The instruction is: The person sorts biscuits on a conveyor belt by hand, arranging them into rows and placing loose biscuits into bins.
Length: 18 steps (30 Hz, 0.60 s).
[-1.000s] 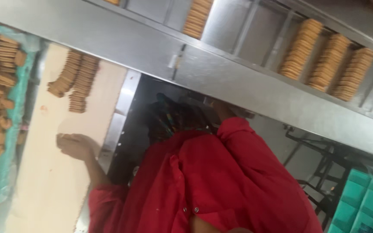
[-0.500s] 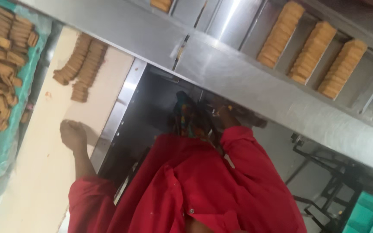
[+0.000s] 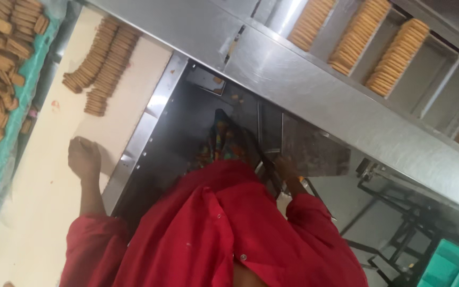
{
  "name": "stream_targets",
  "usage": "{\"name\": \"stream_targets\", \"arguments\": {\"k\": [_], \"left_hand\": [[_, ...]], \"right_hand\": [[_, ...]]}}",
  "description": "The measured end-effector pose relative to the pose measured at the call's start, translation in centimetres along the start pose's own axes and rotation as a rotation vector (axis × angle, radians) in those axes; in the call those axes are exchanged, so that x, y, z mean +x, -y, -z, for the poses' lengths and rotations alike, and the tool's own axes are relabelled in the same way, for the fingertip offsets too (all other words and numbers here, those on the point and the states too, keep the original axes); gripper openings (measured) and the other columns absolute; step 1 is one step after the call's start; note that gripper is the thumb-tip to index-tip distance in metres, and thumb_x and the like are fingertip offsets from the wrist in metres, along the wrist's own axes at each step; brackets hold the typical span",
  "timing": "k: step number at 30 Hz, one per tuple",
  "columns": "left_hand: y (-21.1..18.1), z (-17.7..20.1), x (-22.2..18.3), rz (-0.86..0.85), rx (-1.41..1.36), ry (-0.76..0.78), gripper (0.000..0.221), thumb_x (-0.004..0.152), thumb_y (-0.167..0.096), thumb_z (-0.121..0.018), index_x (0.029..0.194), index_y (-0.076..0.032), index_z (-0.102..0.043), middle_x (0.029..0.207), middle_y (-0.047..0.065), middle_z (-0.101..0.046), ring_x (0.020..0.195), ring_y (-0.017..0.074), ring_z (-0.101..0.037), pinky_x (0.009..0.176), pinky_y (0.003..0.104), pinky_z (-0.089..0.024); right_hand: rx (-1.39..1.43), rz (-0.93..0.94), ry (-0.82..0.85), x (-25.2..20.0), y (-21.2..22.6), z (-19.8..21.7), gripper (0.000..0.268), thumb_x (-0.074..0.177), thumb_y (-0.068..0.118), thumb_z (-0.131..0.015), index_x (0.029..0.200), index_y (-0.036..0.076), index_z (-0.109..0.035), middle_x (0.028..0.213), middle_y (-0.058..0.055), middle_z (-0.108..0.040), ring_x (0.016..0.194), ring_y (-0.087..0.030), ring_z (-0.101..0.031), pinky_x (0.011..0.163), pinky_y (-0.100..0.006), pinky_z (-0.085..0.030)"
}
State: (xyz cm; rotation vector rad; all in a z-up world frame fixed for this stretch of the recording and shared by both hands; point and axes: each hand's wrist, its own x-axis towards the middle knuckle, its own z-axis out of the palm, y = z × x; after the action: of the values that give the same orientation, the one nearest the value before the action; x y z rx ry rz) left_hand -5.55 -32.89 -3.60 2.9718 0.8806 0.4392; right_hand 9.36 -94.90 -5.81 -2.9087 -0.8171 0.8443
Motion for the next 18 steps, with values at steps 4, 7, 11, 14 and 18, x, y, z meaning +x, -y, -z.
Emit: {"name": "stream_targets", "arguments": {"k": [4,7,11,14,18], "left_hand": [[-0.4,0.6,-0.6,0.119,-0.011,0.145,0.016,0.109,-0.019,-0.059,0.107,-0.004,-0.063,0.104,0.019,-0.066,0.093,0.0427,-0.065,0.083,0.054,-0.052],[-1.1,1.6,-1.2,-0.004,0.011,0.064,0.016,0.101,-0.019,-0.061,0.102,-0.003,-0.063,0.104,0.019,-0.066,0.092,0.043,-0.065,0.078,0.053,-0.053],[-1.3,2.9,-2.6,0.012,0.026,0.123,0.018,0.106,-0.02,-0.059,0.102,-0.003,-0.061,0.103,0.02,-0.065,0.092,0.0438,-0.065,0.079,0.054,-0.053],[-1.8,2.6,-3.5,0.088,0.015,0.112,0.017,0.109,-0.02,-0.056,0.104,-0.004,-0.062,0.107,0.019,-0.066,0.094,0.0442,-0.066,0.081,0.055,-0.052],[-2.3,2.9,-4.5,0.074,0.005,0.05,0.02,0.11,-0.02,-0.056,0.115,-0.001,-0.062,0.111,0.023,-0.067,0.094,0.0469,-0.066,0.081,0.056,-0.052]], "right_hand": [[-0.111,0.096,-0.109,-2.2,-3.1,0.8,0.019,0.092,0.022,-0.064,0.108,0.016,-0.072,0.118,-0.003,-0.069,0.118,-0.023,-0.066,0.107,-0.051,-0.049],[-0.259,0.091,-0.145,-1.8,-5.6,-0.4,0.028,0.093,0.015,-0.064,0.12,0.011,-0.071,0.131,-0.003,-0.067,0.124,-0.022,-0.062,0.102,-0.047,-0.049],[-0.195,-0.037,-0.131,-3.9,-10.2,-4.9,0.035,0.079,0.018,-0.071,0.114,0.017,-0.075,0.117,-0.012,-0.073,0.11,-0.033,-0.07,0.094,-0.048,-0.056],[-0.11,-0.155,0.01,-6.1,-12.4,-7.7,0.014,0.098,0.015,-0.066,0.108,0.014,-0.077,0.113,-0.013,-0.075,0.108,-0.031,-0.072,0.094,-0.044,-0.057],[-0.042,-0.106,-0.016,-7.4,-14.4,-10.0,0.016,0.098,0.015,-0.065,0.11,0.013,-0.075,0.114,-0.013,-0.074,0.109,-0.032,-0.071,0.095,-0.045,-0.056]]}}
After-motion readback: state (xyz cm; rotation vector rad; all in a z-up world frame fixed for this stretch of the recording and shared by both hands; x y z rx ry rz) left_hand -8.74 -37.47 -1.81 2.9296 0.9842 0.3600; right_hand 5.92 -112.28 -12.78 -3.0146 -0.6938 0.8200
